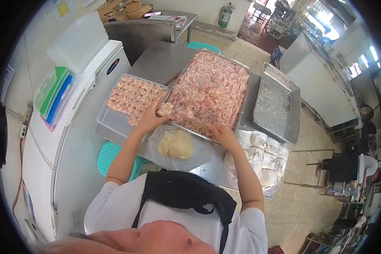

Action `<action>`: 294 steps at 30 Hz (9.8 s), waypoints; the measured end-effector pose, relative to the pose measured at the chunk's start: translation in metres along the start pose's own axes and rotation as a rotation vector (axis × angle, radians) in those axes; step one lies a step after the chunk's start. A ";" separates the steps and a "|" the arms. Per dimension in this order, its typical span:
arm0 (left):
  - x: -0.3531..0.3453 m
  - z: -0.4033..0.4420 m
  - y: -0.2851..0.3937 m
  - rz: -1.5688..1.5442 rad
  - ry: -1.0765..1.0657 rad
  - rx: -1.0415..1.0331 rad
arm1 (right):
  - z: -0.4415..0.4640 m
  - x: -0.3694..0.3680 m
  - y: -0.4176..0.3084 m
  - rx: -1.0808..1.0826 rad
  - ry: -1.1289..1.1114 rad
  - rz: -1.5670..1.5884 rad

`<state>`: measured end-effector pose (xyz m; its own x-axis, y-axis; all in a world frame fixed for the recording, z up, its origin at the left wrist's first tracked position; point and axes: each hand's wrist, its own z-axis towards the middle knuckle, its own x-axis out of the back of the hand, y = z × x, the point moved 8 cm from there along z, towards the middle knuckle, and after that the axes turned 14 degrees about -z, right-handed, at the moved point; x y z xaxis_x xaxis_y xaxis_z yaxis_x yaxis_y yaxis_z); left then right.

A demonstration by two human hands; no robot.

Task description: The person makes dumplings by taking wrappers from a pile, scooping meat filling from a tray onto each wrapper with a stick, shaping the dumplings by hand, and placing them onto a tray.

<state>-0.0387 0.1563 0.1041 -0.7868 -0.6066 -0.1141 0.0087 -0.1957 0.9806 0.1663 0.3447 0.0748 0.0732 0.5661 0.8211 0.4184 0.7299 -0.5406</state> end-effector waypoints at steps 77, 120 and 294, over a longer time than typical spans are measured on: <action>-0.133 0.034 0.009 0.528 -0.497 0.127 | -0.093 0.095 -0.036 0.336 0.582 -0.487; 0.050 -0.015 0.069 0.156 -0.567 -0.048 | -0.028 0.003 -0.214 0.214 0.286 -0.323; -0.090 0.060 -0.009 0.530 -0.421 -0.112 | -0.032 0.052 0.020 -0.098 0.288 -0.609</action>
<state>-0.0048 0.2587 0.1150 -0.8313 -0.2954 0.4708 0.5049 -0.0471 0.8619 0.2076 0.3762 0.1123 0.0306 -0.0691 0.9971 0.5406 0.8403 0.0417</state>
